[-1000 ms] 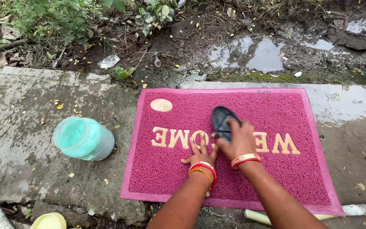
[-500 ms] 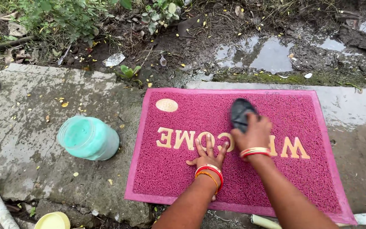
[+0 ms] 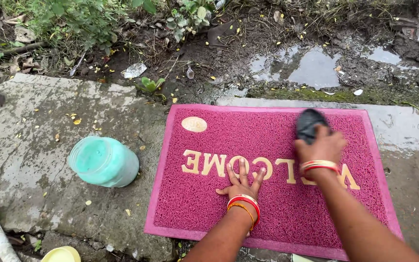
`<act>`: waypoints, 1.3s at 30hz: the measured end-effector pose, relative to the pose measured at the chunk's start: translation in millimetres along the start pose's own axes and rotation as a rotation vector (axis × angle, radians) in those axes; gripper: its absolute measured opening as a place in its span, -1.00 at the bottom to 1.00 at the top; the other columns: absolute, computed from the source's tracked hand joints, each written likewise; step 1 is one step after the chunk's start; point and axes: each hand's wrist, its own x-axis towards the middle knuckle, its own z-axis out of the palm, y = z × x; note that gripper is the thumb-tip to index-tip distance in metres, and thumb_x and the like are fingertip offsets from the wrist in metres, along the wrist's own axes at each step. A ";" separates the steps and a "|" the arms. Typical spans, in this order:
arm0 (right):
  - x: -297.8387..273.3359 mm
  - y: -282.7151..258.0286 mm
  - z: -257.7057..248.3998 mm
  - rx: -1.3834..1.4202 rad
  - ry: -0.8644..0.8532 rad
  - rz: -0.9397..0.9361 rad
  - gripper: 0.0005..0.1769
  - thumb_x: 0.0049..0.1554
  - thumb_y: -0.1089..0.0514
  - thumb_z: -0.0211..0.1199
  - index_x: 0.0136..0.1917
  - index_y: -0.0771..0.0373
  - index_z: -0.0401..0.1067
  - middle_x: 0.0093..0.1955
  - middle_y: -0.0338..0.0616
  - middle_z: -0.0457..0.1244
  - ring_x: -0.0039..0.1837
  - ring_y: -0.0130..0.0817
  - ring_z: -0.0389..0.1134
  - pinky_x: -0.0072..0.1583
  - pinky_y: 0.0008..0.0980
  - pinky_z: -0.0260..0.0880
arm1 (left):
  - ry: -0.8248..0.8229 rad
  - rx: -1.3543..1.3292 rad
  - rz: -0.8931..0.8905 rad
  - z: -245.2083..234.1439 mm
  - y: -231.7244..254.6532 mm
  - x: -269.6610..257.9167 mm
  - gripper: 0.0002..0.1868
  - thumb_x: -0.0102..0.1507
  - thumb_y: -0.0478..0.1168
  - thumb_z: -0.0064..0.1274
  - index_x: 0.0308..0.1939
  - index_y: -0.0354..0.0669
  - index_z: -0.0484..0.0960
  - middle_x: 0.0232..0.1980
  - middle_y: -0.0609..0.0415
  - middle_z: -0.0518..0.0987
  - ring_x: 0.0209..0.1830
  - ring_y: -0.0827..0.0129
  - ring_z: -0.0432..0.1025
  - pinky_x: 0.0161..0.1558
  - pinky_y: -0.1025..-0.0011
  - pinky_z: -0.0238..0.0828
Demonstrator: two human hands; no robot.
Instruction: Cleaning a pink welcome doormat using a scrub brush and water in an outdoor setting.
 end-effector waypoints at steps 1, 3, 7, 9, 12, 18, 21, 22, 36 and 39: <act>-14.5 -24.7 3.7 0.002 -0.002 0.000 -0.10 -0.06 -0.15 0.47 0.45 0.21 0.30 0.33 0.36 0.08 0.41 0.26 0.07 0.38 0.09 0.20 | -0.002 0.001 -0.002 -14.3 -4.6 -16.4 0.61 0.05 -0.08 0.56 0.49 0.42 -0.75 0.52 -0.51 -0.75 0.41 -0.75 -0.64 -0.08 -0.41 0.54; -42.8 -73.4 11.1 0.097 -0.142 -0.215 -0.15 -0.12 -0.15 0.43 0.41 0.08 0.34 0.35 0.28 0.11 0.41 0.19 0.10 0.39 0.02 0.20 | -0.134 -0.052 0.063 -42.8 -12.9 -47.8 0.68 -0.04 -0.06 0.58 0.60 0.35 -0.69 0.62 -0.44 -0.65 0.56 -0.58 -0.60 0.08 -0.40 0.43; -15.0 -35.7 5.9 0.111 -0.155 -0.294 -0.16 -0.13 -0.17 0.43 0.40 0.05 0.37 0.34 0.26 0.14 0.40 0.18 0.13 0.39 0.02 0.20 | -0.121 0.011 0.088 -38.6 -12.0 -45.4 0.62 -0.01 -0.07 0.56 0.60 0.24 -0.64 0.63 -0.39 -0.64 0.58 -0.51 -0.67 0.04 -0.43 0.44; 22.6 15.3 1.3 0.023 -0.025 -0.232 -0.12 -0.15 -0.16 0.47 0.42 0.06 0.39 0.31 0.32 0.16 0.33 0.24 0.19 0.34 0.05 0.28 | -0.114 -0.049 0.091 -42.2 -15.8 -48.5 0.60 0.04 -0.06 0.51 0.60 0.30 -0.70 0.61 -0.50 -0.61 0.55 -0.59 -0.62 0.05 -0.38 0.47; 65.4 73.5 -15.2 0.009 -0.031 0.018 -0.11 -0.07 -0.19 0.48 0.47 0.11 0.36 0.29 0.32 0.13 0.25 0.26 0.24 0.32 0.09 0.31 | -0.116 0.042 0.106 -34.5 -13.2 -41.0 0.60 0.06 -0.06 0.52 0.61 0.22 -0.69 0.59 -0.57 -0.63 0.52 -0.66 -0.61 0.04 -0.29 0.48; 16.7 -28.2 12.2 -0.024 -0.049 -0.080 -0.07 -0.10 -0.22 0.50 0.46 0.12 0.32 0.31 0.34 0.10 0.40 0.26 0.09 0.37 0.04 0.22 | -0.032 0.015 0.059 -11.5 -3.6 -15.4 0.42 0.22 -0.09 0.37 0.55 0.33 -0.71 0.55 -0.54 -0.66 0.47 -0.72 -0.64 -0.05 -0.42 0.54; -23.7 -99.3 9.8 0.069 -0.193 -0.206 -0.15 -0.10 -0.18 0.45 0.42 0.04 0.35 0.31 0.27 0.14 0.42 0.17 0.10 0.42 0.00 0.19 | -0.154 -0.075 0.071 -62.2 -18.9 -63.4 0.54 0.10 -0.09 0.47 0.61 0.31 -0.67 0.62 -0.48 -0.62 0.54 -0.62 -0.58 0.07 -0.39 0.41; -23.0 -97.5 6.6 0.069 -0.192 -0.205 -0.15 -0.10 -0.18 0.45 0.42 0.04 0.35 0.31 0.27 0.14 0.42 0.17 0.10 0.42 0.00 0.19 | -0.153 -0.074 0.072 -61.4 -18.4 -63.2 0.54 0.10 -0.09 0.47 0.61 0.31 -0.67 0.62 -0.48 -0.62 0.54 -0.62 -0.58 0.07 -0.39 0.41; 17.2 -58.3 32.5 -0.035 -0.016 -0.186 -0.11 -0.09 -0.24 0.47 0.42 0.13 0.33 0.25 0.31 0.14 0.34 0.24 0.13 0.35 0.03 0.22 | -0.227 0.052 0.190 -64.1 -24.1 -61.4 0.52 0.13 -0.04 0.44 0.62 0.15 -0.67 0.61 -0.50 -0.64 0.52 -0.59 -0.69 0.13 -0.28 0.42; -27.8 -123.2 20.8 0.141 -0.199 -0.295 -0.16 -0.14 -0.21 0.45 0.38 -0.02 0.38 0.24 0.23 0.16 0.34 0.21 0.15 0.32 0.04 0.25 | -0.041 -0.034 0.089 -2.8 -0.2 -8.5 0.19 0.34 -0.09 0.17 0.58 0.26 -0.60 0.59 -0.44 -0.64 0.51 -0.58 -0.74 0.02 -0.54 0.47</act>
